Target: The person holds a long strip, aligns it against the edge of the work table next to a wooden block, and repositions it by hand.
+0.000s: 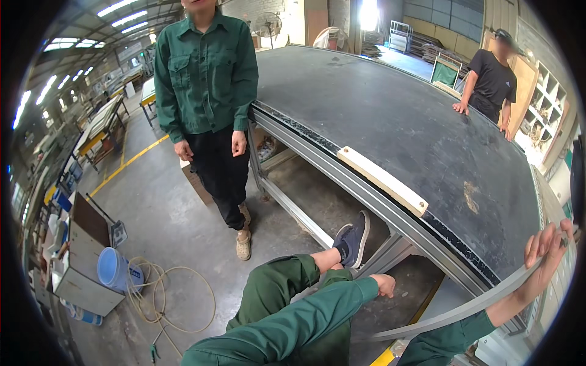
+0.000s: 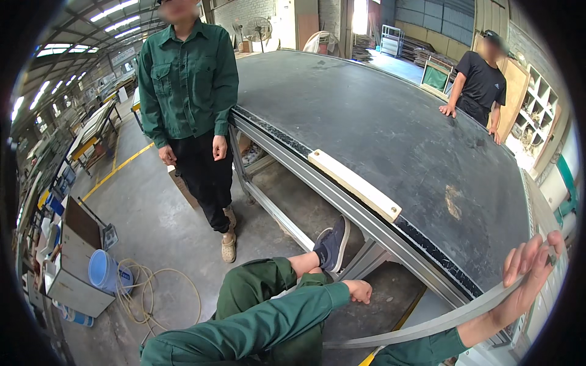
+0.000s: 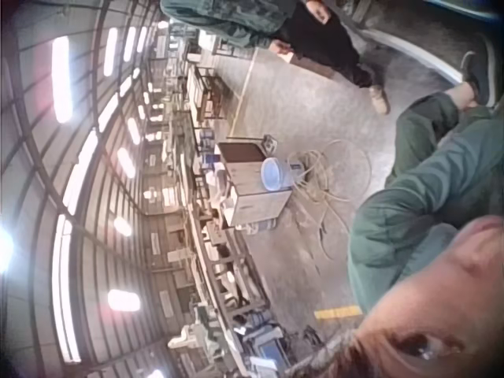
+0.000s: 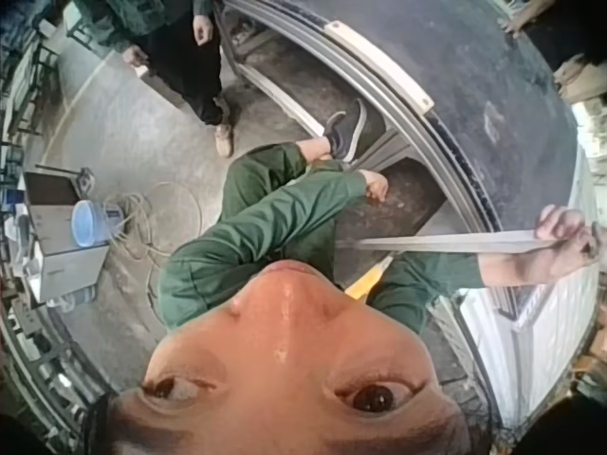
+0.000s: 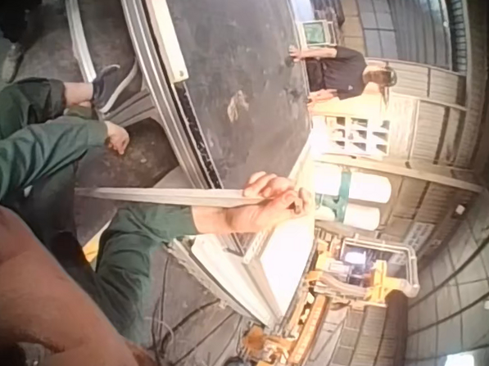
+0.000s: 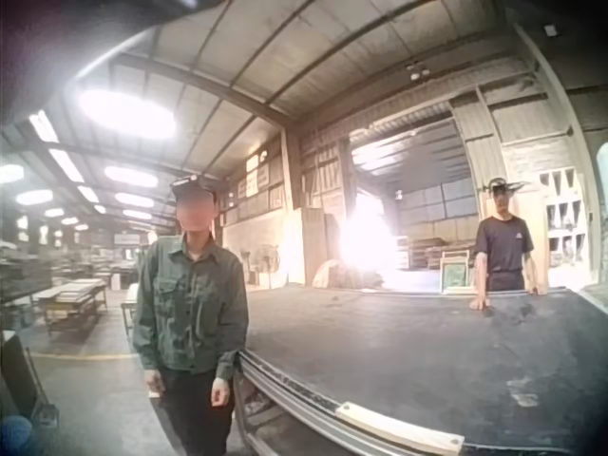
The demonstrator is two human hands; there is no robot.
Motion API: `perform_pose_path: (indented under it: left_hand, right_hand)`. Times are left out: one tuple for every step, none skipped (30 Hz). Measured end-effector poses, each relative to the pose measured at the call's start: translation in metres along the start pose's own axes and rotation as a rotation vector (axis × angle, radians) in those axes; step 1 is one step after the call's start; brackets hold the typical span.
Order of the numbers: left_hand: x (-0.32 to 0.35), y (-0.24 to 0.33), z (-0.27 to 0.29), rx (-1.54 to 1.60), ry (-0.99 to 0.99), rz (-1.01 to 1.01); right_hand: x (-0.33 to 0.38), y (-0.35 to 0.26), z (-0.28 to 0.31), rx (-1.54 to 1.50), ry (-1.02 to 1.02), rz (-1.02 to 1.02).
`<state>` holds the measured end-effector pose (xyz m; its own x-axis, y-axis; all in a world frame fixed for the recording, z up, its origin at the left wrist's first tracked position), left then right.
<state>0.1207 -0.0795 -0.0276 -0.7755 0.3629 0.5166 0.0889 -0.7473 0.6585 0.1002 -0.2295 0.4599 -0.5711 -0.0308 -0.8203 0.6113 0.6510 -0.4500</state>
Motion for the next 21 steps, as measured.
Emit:
perform_pose_path:
  left_hand:
    - [0.000,0.001,0.000,-0.002,-0.002,0.001]
    - [0.001,0.001,0.000,-0.004,-0.003,0.003]
    - [0.001,0.001,0.000,-0.005,-0.003,0.003]
    - [0.002,0.001,0.001,-0.004,0.019,0.007]
    - [0.004,0.002,0.003,-0.003,0.040,0.011]
    - [0.005,0.002,0.003,-0.002,0.039,0.011]
    - [0.006,0.004,0.004,-0.009,0.041,0.012]
    - [0.007,0.005,0.005,-0.016,0.043,0.012]
    - [0.008,0.006,0.005,-0.016,0.042,0.010]
    - [0.009,0.006,0.006,-0.014,0.040,0.015]
    - [0.009,0.007,0.006,-0.013,0.039,0.019]
    - [0.010,0.007,0.007,-0.013,0.039,0.018]
    - [0.010,0.006,0.007,-0.019,0.038,0.017]
    - [0.010,0.006,0.007,-0.026,0.037,0.015]
    - [0.010,0.005,0.007,-0.026,0.037,0.016]
    - [0.010,0.005,0.007,-0.026,0.039,0.014]
    - [0.010,0.005,0.007,-0.026,0.040,0.012]
    - [0.010,0.005,0.006,-0.025,0.040,0.013]
    - [0.010,0.005,0.007,-0.027,0.042,0.014]
    - [0.010,0.005,0.007,-0.029,0.044,0.016]
    - [0.010,0.005,0.007,-0.028,0.045,0.016]
  right_hand:
    - [0.000,0.000,0.001,-0.002,0.007,-0.004]
    - [0.000,-0.001,0.002,-0.004,0.014,-0.008]
    - [0.000,-0.001,0.001,-0.004,0.014,-0.007]
    - [0.000,0.000,0.001,-0.003,0.023,-0.007]
    - [0.000,0.000,0.001,-0.001,0.031,-0.007]
    - [0.000,0.000,0.002,0.000,0.032,-0.007]
    - [0.000,0.000,0.002,-0.003,0.031,-0.008]
    - [0.000,0.000,0.003,-0.006,0.030,-0.008]
    - [-0.001,0.000,0.004,-0.003,0.031,-0.008]
    - [-0.001,0.000,0.003,-0.006,0.015,-0.006]
    - [-0.001,0.000,0.003,-0.008,0.000,-0.003]
    - [-0.001,-0.001,0.002,-0.008,0.000,-0.003]
    - [-0.001,-0.001,0.002,-0.004,0.004,-0.002]
    - [-0.001,-0.001,0.002,0.000,0.009,-0.002]
    - [-0.001,-0.001,0.002,-0.001,0.009,-0.002]
    - [0.000,-0.001,0.003,0.008,0.017,0.002]
    - [0.000,-0.001,0.003,0.017,0.026,0.006]
    - [0.000,-0.001,0.003,0.016,0.025,0.005]
    - [0.000,-0.001,0.003,0.013,0.027,0.003]
    - [0.000,-0.001,0.003,0.010,0.029,0.000]
    - [0.000,-0.002,0.002,0.009,0.028,0.000]
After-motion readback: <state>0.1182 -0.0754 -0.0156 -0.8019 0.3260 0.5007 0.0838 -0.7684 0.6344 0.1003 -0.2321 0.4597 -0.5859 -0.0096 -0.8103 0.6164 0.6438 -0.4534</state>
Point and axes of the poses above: each hand's wrist, its own x-axis away from the middle knuckle, its own z-axis out of the back of the hand, y = z × x, the point moved 6 cm from there along -x, towards the middle knuckle, and after that the axes turned 14 degrees about -x, right-handed, at the moved point
